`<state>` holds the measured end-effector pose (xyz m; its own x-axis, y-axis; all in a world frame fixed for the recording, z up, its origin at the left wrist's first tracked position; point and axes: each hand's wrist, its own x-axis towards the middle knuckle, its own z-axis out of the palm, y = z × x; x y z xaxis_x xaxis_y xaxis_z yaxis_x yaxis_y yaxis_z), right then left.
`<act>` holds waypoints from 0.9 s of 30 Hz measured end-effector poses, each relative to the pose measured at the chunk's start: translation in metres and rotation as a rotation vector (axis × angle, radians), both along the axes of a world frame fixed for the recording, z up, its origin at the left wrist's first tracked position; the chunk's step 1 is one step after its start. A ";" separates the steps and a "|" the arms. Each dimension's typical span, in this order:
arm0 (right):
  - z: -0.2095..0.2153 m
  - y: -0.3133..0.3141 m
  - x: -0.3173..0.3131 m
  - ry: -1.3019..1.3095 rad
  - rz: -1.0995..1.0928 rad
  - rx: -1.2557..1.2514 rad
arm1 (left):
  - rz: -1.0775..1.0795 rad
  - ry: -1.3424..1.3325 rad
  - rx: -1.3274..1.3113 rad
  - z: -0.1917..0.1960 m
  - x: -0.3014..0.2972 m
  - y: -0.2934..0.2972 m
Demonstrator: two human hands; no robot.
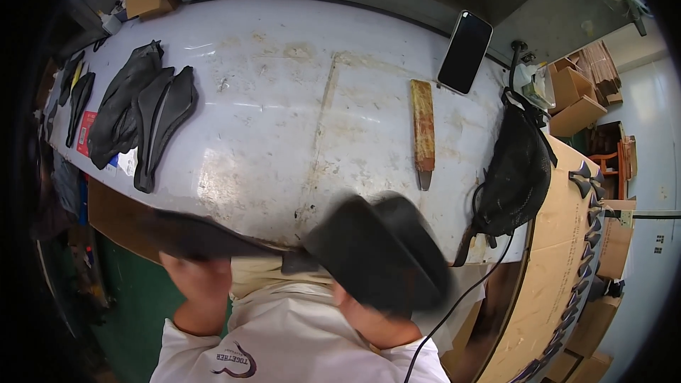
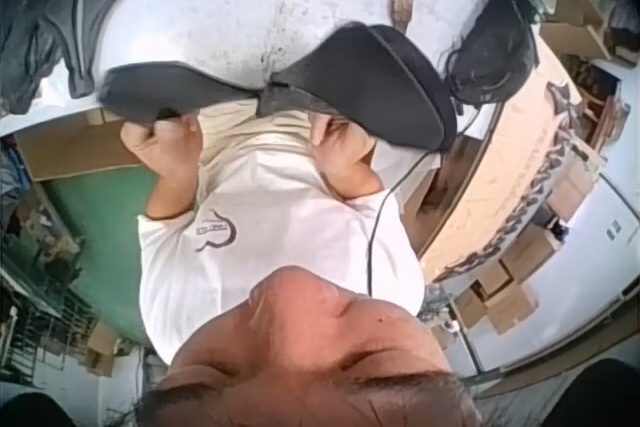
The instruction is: Inspect and check the quality of bicycle saddle covers for alignment and defects.
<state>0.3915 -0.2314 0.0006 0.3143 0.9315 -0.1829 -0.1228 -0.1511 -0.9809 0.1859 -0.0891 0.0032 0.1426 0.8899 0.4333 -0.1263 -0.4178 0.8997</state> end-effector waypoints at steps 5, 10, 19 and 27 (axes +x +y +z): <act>-0.013 0.026 -0.024 0.489 -0.291 0.299 | -0.658 -0.515 -0.087 0.025 0.007 0.005; 0.021 0.043 -0.015 0.832 -0.444 -0.137 | -0.580 -0.141 -0.277 0.016 0.005 0.004; -0.002 0.018 0.006 0.635 0.058 -0.002 | -1.115 0.329 -0.257 0.022 -0.005 0.027; -0.004 0.022 0.003 0.565 0.319 0.073 | -1.063 0.253 -0.412 0.029 0.020 0.015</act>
<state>0.3946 -0.2097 -0.0033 -0.1057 0.9795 -0.1715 -0.5827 -0.2008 -0.7875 0.2062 -0.0745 0.0325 0.9414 0.3373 -0.0085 -0.0341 0.1200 0.9922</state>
